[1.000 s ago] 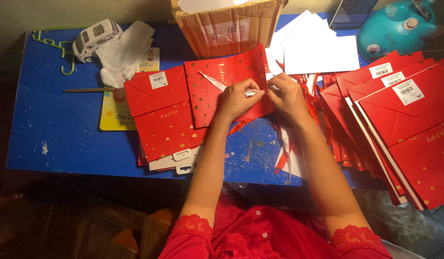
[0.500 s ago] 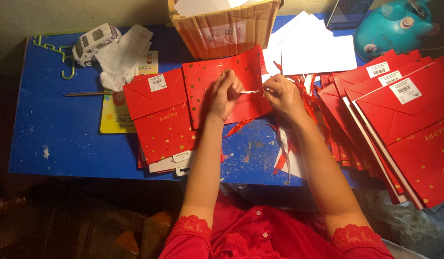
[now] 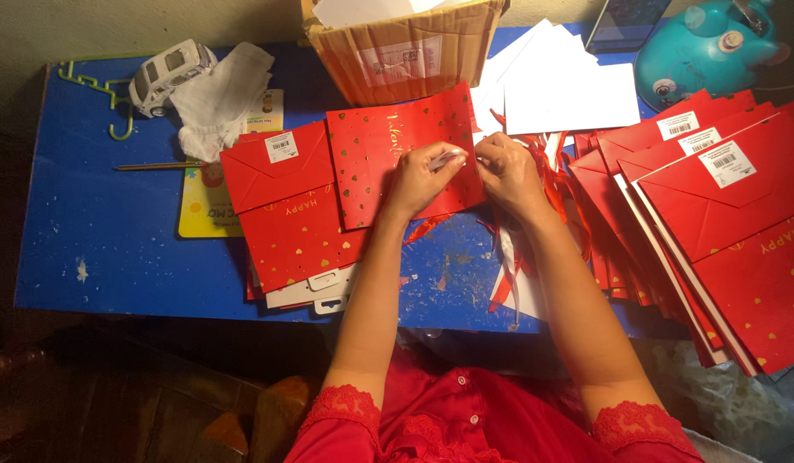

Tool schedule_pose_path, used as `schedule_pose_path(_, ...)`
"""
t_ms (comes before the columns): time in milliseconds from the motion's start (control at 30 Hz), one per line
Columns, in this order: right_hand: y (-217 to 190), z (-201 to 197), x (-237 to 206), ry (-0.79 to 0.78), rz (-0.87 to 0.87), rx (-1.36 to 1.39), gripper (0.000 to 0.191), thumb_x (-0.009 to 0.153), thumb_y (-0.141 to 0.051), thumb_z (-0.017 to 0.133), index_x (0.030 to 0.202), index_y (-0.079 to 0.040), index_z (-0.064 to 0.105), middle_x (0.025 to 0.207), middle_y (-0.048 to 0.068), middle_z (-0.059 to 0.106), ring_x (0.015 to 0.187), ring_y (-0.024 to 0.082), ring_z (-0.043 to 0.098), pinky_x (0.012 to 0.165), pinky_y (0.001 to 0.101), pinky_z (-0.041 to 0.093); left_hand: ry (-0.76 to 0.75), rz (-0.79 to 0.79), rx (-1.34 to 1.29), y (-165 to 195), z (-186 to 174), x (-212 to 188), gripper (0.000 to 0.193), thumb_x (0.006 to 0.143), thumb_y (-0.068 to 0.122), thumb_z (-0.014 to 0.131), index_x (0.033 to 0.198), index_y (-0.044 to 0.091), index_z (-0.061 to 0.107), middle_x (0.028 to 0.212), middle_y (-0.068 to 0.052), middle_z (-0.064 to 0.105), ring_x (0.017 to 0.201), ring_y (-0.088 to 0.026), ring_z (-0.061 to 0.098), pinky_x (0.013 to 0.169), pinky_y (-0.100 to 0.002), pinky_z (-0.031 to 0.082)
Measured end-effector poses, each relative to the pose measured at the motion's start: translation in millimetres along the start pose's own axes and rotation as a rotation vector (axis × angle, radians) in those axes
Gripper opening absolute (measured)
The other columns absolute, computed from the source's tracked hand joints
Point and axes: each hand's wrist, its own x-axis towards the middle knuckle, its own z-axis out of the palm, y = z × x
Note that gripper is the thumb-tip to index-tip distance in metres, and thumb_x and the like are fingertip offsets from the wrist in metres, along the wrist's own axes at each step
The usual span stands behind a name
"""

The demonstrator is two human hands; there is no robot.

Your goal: The person assembles red gift bags by threading red ribbons through pre-punched holes and tying them into bows. The person handles multiple bags one at a time, pulling ribbons through and adjusting the loops to form a finished bow on each bag.

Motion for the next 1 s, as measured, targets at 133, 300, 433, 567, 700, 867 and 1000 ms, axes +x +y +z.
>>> schedule_pose_path(133,1,1,-1,-0.007,0.005,-0.01,0.016,0.09,-0.013,0.071,0.102,-0.003,0.073,0.098,0.012,0.067,0.093,0.034,0.065,0.082,0.0417,0.051,-0.088,-0.056,0.075,15,-10,-5,0.025,0.085,0.019,0.083,0.106,0.007,0.074,0.093,-0.007,0.076,0.085,-0.014,0.07,0.078,-0.03,0.058)
schedule_pose_path(300,1,-1,1,-0.029,0.025,0.032,0.017,0.089,-0.012,0.069,0.104,-0.004,0.073,0.099,0.012,0.069,0.093,0.031,0.067,0.083,0.0397,0.052,-0.091,-0.06,0.03,16,-10,-3,0.022,0.082,0.023,0.083,0.095,0.007,0.074,0.086,-0.002,0.078,0.085,-0.009,0.075,0.074,-0.028,0.06)
schedule_pose_path(433,5,-9,3,-0.111,-0.006,0.094,0.021,0.086,-0.011,0.067,0.105,-0.003,0.071,0.101,0.012,0.07,0.091,0.027,0.068,0.084,0.0376,0.053,-0.027,-0.076,0.137,15,-9,-3,0.02,0.087,0.027,0.08,0.093,0.009,0.074,0.075,-0.003,0.074,0.071,-0.009,0.07,0.066,-0.029,0.056)
schedule_pose_path(567,8,-10,4,-0.169,0.005,0.113,0.023,0.086,-0.012,0.068,0.106,-0.002,0.072,0.099,0.011,0.071,0.09,0.026,0.067,0.083,0.0372,0.053,-0.022,-0.142,0.208,20,-10,-2,0.019,0.088,0.028,0.078,0.092,0.01,0.073,0.067,-0.006,0.066,0.063,-0.012,0.06,0.061,-0.031,0.05)
schedule_pose_path(700,11,-6,3,-0.133,0.015,0.126,0.021,0.086,-0.011,0.069,0.105,-0.001,0.071,0.099,0.012,0.071,0.091,0.027,0.068,0.084,0.0372,0.053,-0.03,-0.17,0.199,23,-10,-2,0.019,0.089,0.028,0.077,0.093,0.01,0.072,0.064,-0.007,0.066,0.061,-0.015,0.059,0.061,-0.034,0.049)
schedule_pose_path(867,14,2,1,-0.078,0.035,0.098,0.019,0.086,-0.009,0.07,0.103,-0.001,0.072,0.101,0.012,0.072,0.093,0.027,0.07,0.084,0.0369,0.054,0.042,0.081,0.187,20,-10,-3,0.017,0.088,0.025,0.077,0.09,0.009,0.072,0.085,-0.007,0.073,0.078,-0.02,0.071,0.069,-0.035,0.055)
schedule_pose_path(1000,14,-1,1,-0.086,0.005,0.132,0.019,0.085,-0.008,0.069,0.103,0.0,0.071,0.1,0.012,0.072,0.092,0.027,0.069,0.083,0.0367,0.054,0.016,0.021,0.194,18,-10,-3,0.017,0.088,0.025,0.076,0.092,0.009,0.072,0.09,-0.006,0.075,0.083,-0.021,0.074,0.074,-0.035,0.056)
